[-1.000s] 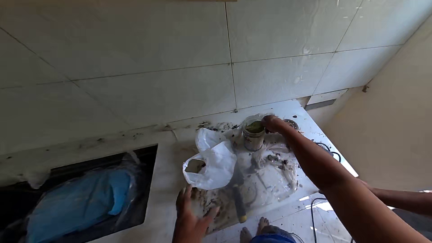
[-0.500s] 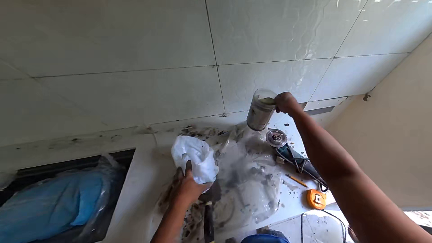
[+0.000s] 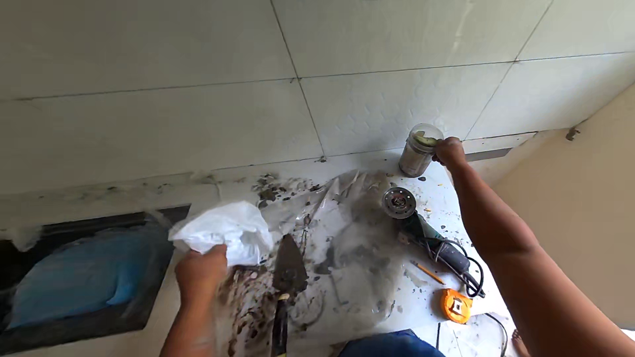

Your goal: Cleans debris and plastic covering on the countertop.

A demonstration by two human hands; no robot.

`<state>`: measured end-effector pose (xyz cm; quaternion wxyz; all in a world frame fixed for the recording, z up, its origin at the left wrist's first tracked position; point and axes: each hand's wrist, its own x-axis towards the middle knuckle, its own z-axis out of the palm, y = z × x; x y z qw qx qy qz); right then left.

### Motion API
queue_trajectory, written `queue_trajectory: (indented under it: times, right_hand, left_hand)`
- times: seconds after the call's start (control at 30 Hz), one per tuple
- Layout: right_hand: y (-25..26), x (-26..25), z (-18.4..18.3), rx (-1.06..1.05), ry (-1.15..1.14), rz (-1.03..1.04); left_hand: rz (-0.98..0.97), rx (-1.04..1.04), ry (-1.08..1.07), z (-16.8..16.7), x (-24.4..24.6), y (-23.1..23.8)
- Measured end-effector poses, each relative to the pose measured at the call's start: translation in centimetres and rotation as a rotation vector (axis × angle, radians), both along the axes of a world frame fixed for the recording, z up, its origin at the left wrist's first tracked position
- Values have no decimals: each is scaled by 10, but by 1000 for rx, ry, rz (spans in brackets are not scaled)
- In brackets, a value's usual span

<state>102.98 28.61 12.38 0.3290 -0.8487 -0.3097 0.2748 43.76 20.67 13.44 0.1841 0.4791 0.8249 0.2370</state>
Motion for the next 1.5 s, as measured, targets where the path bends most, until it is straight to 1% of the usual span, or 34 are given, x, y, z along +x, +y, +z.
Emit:
queue_trajectory:
  times: [0.1,0.13,0.17,0.23,0.3,0.33,0.37,0.43,0.47,0.5,0.53,0.57,0.63,0.7,0.8,0.87,0.93,1.0,1.1,1.17,1.27,1.3,1.33,1.43,1.5]
  right_hand:
    - [-5,-1,4,7,41,82]
    - [-9,-2,6,-2,16,118]
    - [-17,-5,8,-8,-40,159]
    - [-46,-24,14,25,-196,251]
    - [-89,-77,26,87,-288,427]
    - [-111,-114,28,87,-250,560]
    - [-134,-155,27,55,-155,721]
    - [-170,-240,9,-40,83,1052]
    - [-181,-282,-5,-101,229,1154]
    - [-188,-319,-21,-176,387,1195]
    - [-192,-351,-38,-254,530,1178]
    - [-193,-377,-52,-313,646,1114]
    - [-193,-414,-72,-407,779,970]
    - [-194,-437,-77,-447,816,866]
    - [-200,-454,-80,-363,797,720]
    - [-203,-452,-70,-280,764,686]
    - [-207,-439,-53,-214,702,723]
    - [-210,-417,-37,-152,641,775]
    - [-209,-361,-2,-84,523,820]
    - [-203,-315,25,-60,443,823]
    - [-194,-243,56,-5,390,777]
    - [-194,-219,63,20,384,746]
    - [-195,-195,68,41,376,715]
    - [-208,-121,74,87,412,608]
    - [-225,-79,69,116,452,539]
  left_hand:
    - [109,66,-30,18,-9,3]
    - [130,73,-40,26,-11,2]
    - [138,93,-44,35,-12,-1]
    - [134,113,-15,41,-19,-7]
    - [131,149,8,37,-26,-15]
    - [132,170,22,34,-30,-18]
    - [137,181,34,28,-33,-21]
    - [150,204,45,14,-41,-25]
    - [155,221,46,7,-44,-28]
    - [162,235,38,1,-46,-32]
    - [164,239,17,-3,-45,-35]
    - [160,252,-8,-7,-41,-38]
    - [120,280,-70,-9,-33,-46]
    - [67,312,-118,-9,-29,-56]
    - [-4,361,-189,-10,-29,-64]
    - [-42,372,-214,1,-28,-65]
    - [-163,401,-190,15,-23,-62]
    - [-381,450,-83,33,-12,-53]
    - [-682,457,94,66,33,-31]
    - [-851,355,199,86,74,-14]
    - [-1128,28,354,105,147,16]
    - [-1205,-66,367,108,172,24]
    - [-1261,-102,341,112,196,29]
    - [-1314,-60,173,139,254,26]
    - [-1310,15,90,161,275,15]
